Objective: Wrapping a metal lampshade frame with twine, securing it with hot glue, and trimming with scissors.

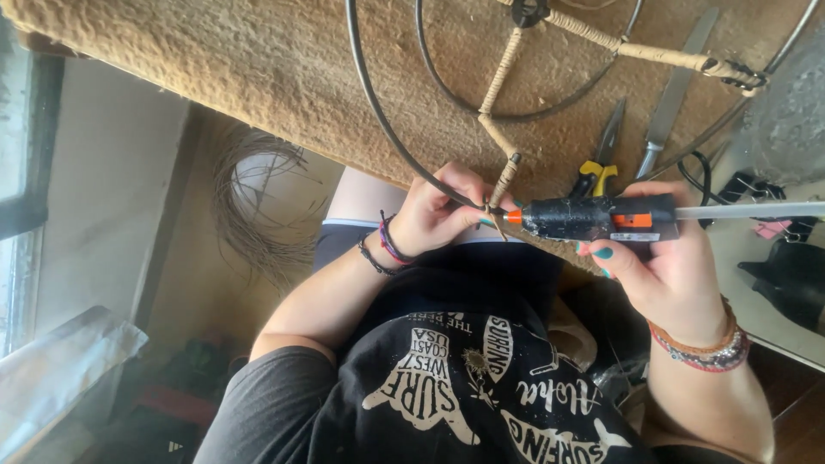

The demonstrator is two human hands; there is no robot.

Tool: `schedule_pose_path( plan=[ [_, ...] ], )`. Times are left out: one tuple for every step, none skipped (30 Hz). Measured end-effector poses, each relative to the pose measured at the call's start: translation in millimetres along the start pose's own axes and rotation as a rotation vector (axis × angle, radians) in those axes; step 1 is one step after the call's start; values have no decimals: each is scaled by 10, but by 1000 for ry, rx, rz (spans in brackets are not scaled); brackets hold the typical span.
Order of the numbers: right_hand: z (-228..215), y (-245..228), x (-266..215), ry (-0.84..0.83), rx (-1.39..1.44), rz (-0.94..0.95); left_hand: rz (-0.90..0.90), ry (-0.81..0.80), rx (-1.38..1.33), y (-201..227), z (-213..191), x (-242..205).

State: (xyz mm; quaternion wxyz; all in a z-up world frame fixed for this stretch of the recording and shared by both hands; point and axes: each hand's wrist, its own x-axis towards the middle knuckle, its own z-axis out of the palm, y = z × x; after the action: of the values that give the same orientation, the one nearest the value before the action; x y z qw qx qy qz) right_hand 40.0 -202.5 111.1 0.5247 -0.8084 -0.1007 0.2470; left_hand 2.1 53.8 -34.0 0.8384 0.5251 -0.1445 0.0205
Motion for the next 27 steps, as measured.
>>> schedule_pose_path(
  plan=[
    [-8,16,4,-1,0,2,-2,1,-1,-3,-1,2],
    [-17,32,8,-2,-87,-38,-1,-2,-17,-5,0,2],
    [-26,47,12,-3,-175,-79,0,-5,-34,-6,2,1],
    [-19,42,14,-4,-174,-78,-1,-4,-34,1,-4,8],
    [-13,36,14,6,-227,-93,4,-6,-12,9,-8,15],
    [-6,31,8,17,-278,-108,9,-9,10,18,-9,19],
    [-8,41,7,16,-277,-106,7,-9,9,11,-7,11],
    [-10,51,7,16,-260,-90,2,-8,1,3,-8,6],
    [-11,60,6,16,-242,-75,-2,-8,-7,-5,-8,1],
    [-16,68,5,16,-241,-75,-2,-7,-7,0,-8,7],
    [-19,76,4,18,-269,-96,-1,-11,-6,5,-8,12],
    [-19,83,-2,19,-296,-117,0,-14,-6,13,-7,9],
    [-17,88,-2,17,-295,-115,-2,-12,-7,13,-4,6],
    [-18,93,1,17,-280,-109,7,-10,-5,10,-2,11],
    [-19,98,4,16,-265,-103,16,-7,-4,8,-1,16],
    [-19,91,4,14,-265,-103,15,-6,-3,-1,-3,13],
    [-18,84,4,11,-264,-101,22,-3,11,-9,-6,9],
    [-17,77,4,9,-264,-99,29,-2,25,-18,-10,8],
    [-17,79,3,9,-264,-99,29,-1,25,-16,-9,8],
    [-16,82,1,13,-261,-101,28,-4,20,-13,-8,11],
    [-17,83,0,18,-258,-104,28,-6,14,-11,-7,13],
    [-14,84,-4,19,-258,-104,28,-7,14,-8,-6,13],
    [-11,85,-7,19,-236,-88,24,-10,8,-5,-5,13],
    [-8,86,-8,19,-212,-73,20,-12,3,-1,-5,12],
    [-10,95,-11,19,-212,-73,20,-12,3,-3,-8,14],
    [-12,104,-16,20,-228,-82,23,-13,4,-6,-9,13],
    [-13,114,-21,21,-245,-90,26,-13,5,-8,-10,12]
  ],
)
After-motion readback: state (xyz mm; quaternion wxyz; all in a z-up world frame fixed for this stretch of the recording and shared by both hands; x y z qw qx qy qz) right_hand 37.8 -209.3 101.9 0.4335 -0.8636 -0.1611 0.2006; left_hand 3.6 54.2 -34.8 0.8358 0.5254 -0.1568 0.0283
